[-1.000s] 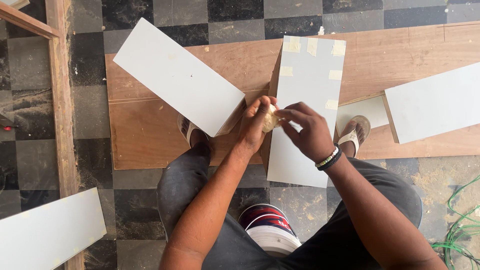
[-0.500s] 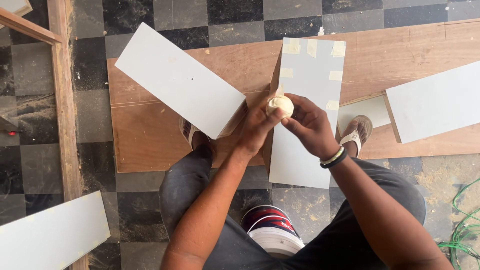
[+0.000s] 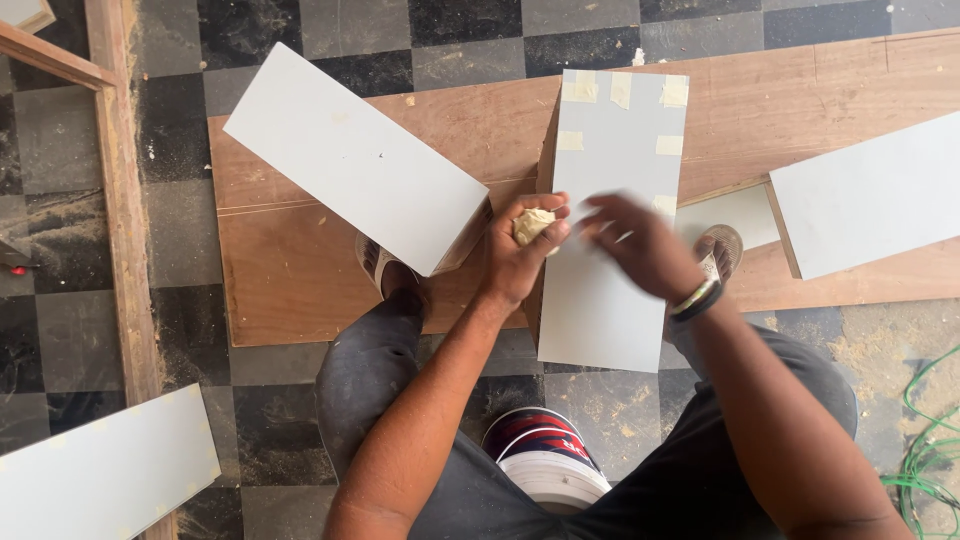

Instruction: Applying putty and smoothing the joints and edges of white wooden furniture pieces in a workshop.

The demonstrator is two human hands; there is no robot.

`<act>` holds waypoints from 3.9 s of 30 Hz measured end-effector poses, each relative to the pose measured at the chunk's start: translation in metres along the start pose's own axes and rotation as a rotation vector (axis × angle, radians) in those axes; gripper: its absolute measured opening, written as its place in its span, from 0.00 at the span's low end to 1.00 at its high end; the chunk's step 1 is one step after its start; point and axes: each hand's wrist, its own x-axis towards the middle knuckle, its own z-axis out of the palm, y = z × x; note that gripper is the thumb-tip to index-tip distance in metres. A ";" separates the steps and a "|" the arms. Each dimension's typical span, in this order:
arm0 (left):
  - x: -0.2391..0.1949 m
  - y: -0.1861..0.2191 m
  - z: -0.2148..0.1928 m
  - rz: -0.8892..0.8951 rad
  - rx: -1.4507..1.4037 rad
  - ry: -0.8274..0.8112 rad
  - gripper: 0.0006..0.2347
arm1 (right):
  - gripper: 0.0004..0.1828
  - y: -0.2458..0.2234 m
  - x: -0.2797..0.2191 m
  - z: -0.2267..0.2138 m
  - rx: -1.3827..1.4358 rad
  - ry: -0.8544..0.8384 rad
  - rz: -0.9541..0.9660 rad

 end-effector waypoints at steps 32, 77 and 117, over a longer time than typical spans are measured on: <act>-0.002 0.024 0.013 -0.382 0.188 -0.018 0.22 | 0.17 0.018 -0.014 -0.036 -0.415 0.294 0.094; -0.002 0.025 0.012 -0.333 0.192 0.016 0.20 | 0.22 0.050 0.000 -0.038 0.088 0.465 0.164; -0.023 0.026 -0.028 -0.136 0.400 0.017 0.37 | 0.07 -0.045 -0.017 0.072 -0.071 0.379 -0.394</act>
